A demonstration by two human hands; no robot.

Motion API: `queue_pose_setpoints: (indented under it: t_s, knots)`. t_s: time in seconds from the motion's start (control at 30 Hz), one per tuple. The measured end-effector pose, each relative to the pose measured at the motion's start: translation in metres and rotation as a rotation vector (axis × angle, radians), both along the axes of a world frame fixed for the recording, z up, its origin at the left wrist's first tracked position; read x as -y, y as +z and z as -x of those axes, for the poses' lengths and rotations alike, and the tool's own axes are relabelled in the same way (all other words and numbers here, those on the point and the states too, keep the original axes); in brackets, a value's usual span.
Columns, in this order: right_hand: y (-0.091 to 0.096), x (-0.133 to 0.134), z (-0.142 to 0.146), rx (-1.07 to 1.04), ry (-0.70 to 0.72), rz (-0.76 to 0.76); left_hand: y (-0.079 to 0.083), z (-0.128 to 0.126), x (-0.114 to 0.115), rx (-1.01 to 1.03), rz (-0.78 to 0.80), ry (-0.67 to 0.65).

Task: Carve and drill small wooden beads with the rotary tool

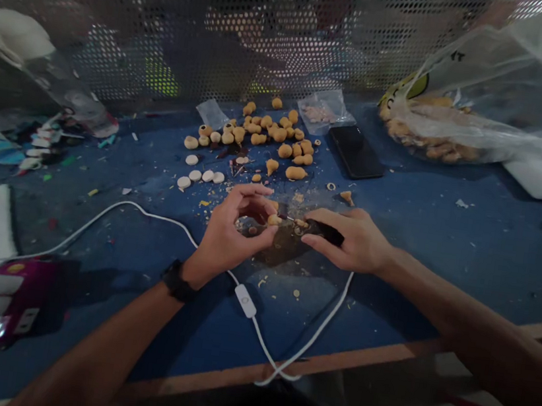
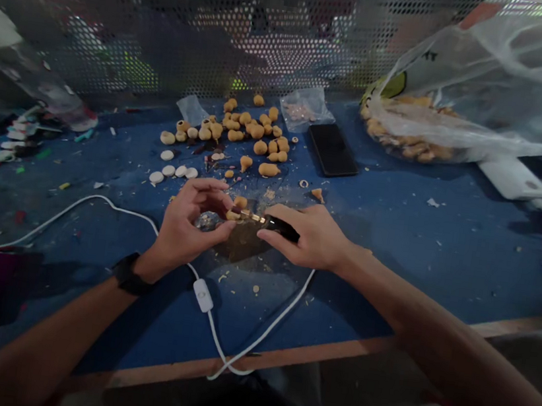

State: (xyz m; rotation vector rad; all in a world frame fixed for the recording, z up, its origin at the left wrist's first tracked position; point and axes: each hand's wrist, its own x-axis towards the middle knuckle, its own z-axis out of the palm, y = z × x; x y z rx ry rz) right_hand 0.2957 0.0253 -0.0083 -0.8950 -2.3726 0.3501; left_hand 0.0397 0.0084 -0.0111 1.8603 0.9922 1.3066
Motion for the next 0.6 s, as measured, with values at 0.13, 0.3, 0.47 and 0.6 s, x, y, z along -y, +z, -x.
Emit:
queue_pose_setpoints:
  t_s: [0.13, 0.3, 0.47, 0.6]
  knots:
    - [0.0025, 0.0015, -0.0037, 0.014, -0.036, -0.007, -0.0013, 0.0, -0.0008, 0.008, 0.002, -0.029]
    - [0.0017, -0.0014, -0.0035, 0.045, -0.013, 0.027, -0.0009, 0.0001, -0.0013, 0.009, 0.005, -0.073]
    - [0.0025, -0.0034, -0.0055, 0.048, -0.022, 0.045, 0.0006, -0.0006, -0.0001, 0.01, 0.018, -0.057]
    - [0.003, -0.0038, -0.0071, 0.062, -0.032, 0.065, 0.0016, -0.0008, 0.0008, 0.015, 0.02, -0.07]
